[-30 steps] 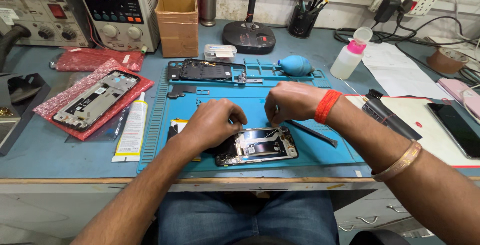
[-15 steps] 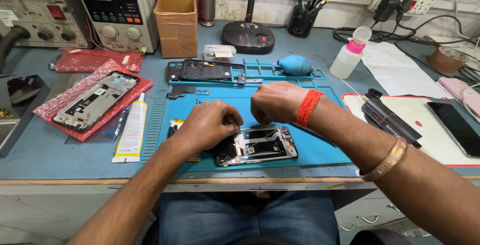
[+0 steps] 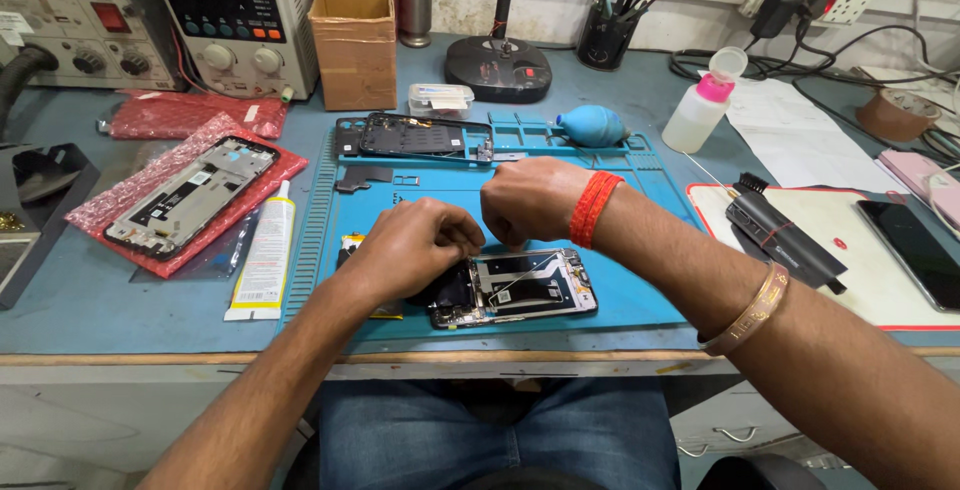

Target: The person works on a disassembled smartphone at a repair bench, lifting the phone to view its internals and manipulating internal flex cables and connectors with tweezers and a spudger. They reposition the phone on the mat and continue prying and adjusting internal components by hand.

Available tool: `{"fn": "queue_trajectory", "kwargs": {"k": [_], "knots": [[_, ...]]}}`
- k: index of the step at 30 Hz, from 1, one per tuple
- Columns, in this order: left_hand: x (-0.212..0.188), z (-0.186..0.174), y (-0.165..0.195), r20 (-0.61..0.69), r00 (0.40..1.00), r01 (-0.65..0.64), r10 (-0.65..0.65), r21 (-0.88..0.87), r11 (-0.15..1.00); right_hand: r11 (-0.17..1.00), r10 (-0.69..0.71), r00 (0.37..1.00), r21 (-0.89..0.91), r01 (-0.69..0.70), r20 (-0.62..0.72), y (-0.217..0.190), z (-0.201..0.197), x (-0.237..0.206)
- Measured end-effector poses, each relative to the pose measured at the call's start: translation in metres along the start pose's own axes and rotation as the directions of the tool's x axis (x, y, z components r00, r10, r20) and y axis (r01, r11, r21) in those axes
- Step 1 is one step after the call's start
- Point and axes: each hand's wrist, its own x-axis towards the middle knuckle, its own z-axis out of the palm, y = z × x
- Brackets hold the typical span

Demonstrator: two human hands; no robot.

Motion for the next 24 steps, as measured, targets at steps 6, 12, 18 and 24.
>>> {"fn": "queue_trajectory", "kwargs": {"k": [6, 12, 18, 24], "knots": [[0.000, -0.001, -0.001, -0.004, 1.000, 0.016, -0.016, -0.021, 1.000, 0.999, -0.032, 0.999, -0.035, 0.031, -0.017, -0.003, -0.002, 0.004], [-0.002, -0.002, 0.001, -0.012, 1.000, 0.006, -0.006, -0.050, 0.999, 0.997, -0.064, 0.997, -0.043, 0.062, -0.044, -0.007, -0.002, 0.007], [-0.005, -0.003, 0.003, -0.027, 0.999, 0.029, -0.031, -0.078, 0.997, 0.998, -0.050, 0.999, -0.046, 0.049, -0.018, -0.010, -0.004, 0.012], [-0.006, -0.003, 0.001, -0.043, 0.999, 0.020, -0.022, -0.062, 0.998, 0.996, -0.071, 0.997, 0.045, 0.071, -0.009, -0.009, -0.008, 0.013]]}}
